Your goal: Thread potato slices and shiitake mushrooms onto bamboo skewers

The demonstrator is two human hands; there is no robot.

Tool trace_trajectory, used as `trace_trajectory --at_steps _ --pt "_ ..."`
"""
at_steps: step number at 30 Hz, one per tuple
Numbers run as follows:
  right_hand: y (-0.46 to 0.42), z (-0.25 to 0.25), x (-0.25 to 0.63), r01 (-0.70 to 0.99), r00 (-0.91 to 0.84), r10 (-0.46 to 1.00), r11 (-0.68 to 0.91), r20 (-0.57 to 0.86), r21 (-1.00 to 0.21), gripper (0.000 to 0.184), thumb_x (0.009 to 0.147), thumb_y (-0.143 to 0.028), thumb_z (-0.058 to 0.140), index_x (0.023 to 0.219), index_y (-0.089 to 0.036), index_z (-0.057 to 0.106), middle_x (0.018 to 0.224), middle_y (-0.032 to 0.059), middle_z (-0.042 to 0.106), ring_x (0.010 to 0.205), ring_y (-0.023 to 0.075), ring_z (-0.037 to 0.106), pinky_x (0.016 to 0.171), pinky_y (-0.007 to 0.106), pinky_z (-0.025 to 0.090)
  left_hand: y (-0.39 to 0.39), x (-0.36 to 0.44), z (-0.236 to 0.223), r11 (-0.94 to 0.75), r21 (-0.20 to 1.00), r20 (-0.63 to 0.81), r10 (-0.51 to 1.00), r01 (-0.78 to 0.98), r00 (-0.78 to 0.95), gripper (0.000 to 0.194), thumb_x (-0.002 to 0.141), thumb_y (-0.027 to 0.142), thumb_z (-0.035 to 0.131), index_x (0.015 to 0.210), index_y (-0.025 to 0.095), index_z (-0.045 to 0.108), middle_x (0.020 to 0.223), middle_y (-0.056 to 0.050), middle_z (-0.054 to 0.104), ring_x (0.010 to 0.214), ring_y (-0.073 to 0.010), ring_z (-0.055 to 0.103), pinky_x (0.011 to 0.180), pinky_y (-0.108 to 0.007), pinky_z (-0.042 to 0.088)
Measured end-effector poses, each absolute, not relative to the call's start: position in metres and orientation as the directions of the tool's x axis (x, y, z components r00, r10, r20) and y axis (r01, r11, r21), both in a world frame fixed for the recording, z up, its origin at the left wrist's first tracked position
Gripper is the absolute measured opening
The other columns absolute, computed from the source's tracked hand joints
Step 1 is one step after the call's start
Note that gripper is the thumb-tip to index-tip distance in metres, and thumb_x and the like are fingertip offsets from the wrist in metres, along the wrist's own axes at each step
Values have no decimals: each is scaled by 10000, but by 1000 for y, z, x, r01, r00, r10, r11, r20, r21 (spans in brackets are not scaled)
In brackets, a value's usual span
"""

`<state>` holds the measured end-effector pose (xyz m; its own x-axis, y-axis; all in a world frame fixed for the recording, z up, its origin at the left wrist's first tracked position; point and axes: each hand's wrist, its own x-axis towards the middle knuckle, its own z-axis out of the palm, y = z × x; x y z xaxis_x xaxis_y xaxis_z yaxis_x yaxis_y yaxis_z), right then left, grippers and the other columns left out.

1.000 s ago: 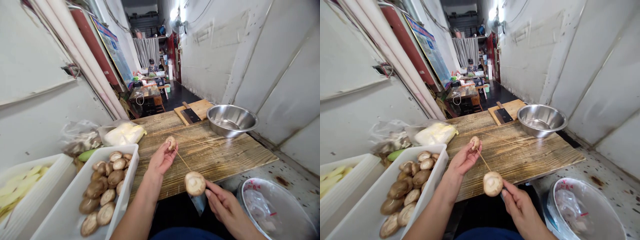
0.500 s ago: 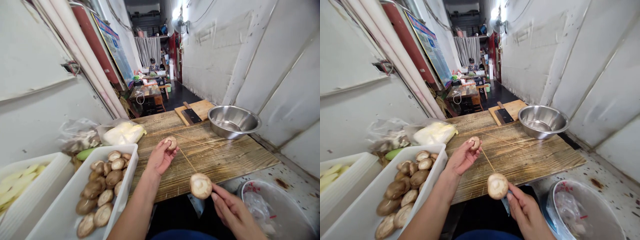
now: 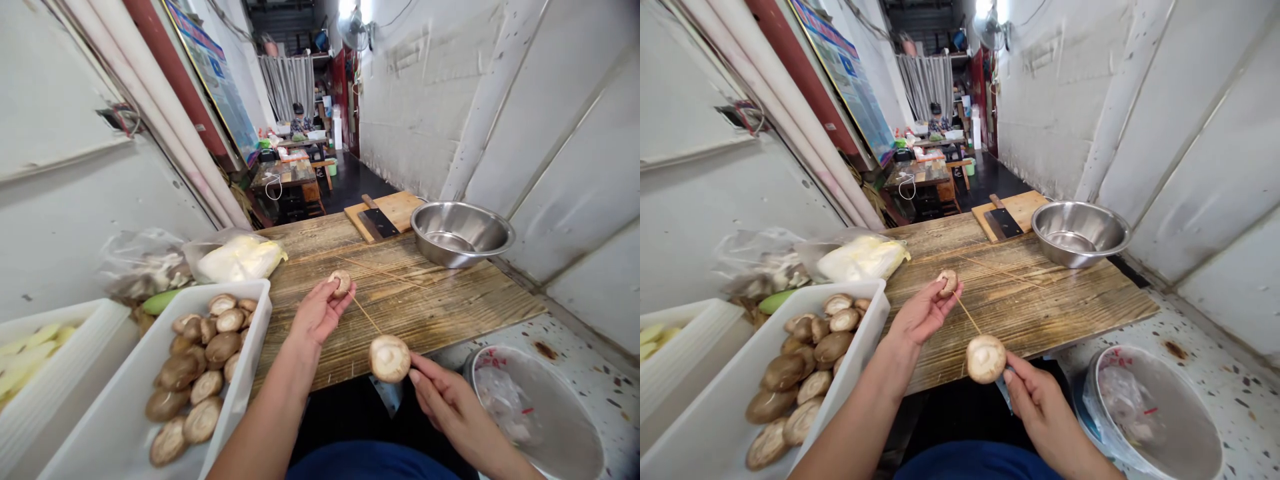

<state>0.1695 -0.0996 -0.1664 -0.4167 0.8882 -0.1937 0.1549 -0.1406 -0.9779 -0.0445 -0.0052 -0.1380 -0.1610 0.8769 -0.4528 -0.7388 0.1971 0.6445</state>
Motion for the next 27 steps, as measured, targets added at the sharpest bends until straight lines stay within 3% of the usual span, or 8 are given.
trace_trajectory --at_steps 9,27 --pt "-108 -168 167 175 -407 893 -132 -194 -976 557 924 -543 384 1267 -120 503 560 -81 217 462 79 206 393 194 164 -15 -35 -140 107 756 -320 921 -646 -222 120 805 42 555 887 82 633 859 -102 703 753 -178 692 747 -309 576" --pt "-109 -176 138 22 -347 925 -155 -153 -988 496 925 -529 400 1173 -111 504 537 -108 199 404 45 139 348 175 137 -23 -17 -140 93 750 -322 916 -655 -239 143 801 15 541 889 71 639 856 -109 703 727 -187 693 726 -315 577"
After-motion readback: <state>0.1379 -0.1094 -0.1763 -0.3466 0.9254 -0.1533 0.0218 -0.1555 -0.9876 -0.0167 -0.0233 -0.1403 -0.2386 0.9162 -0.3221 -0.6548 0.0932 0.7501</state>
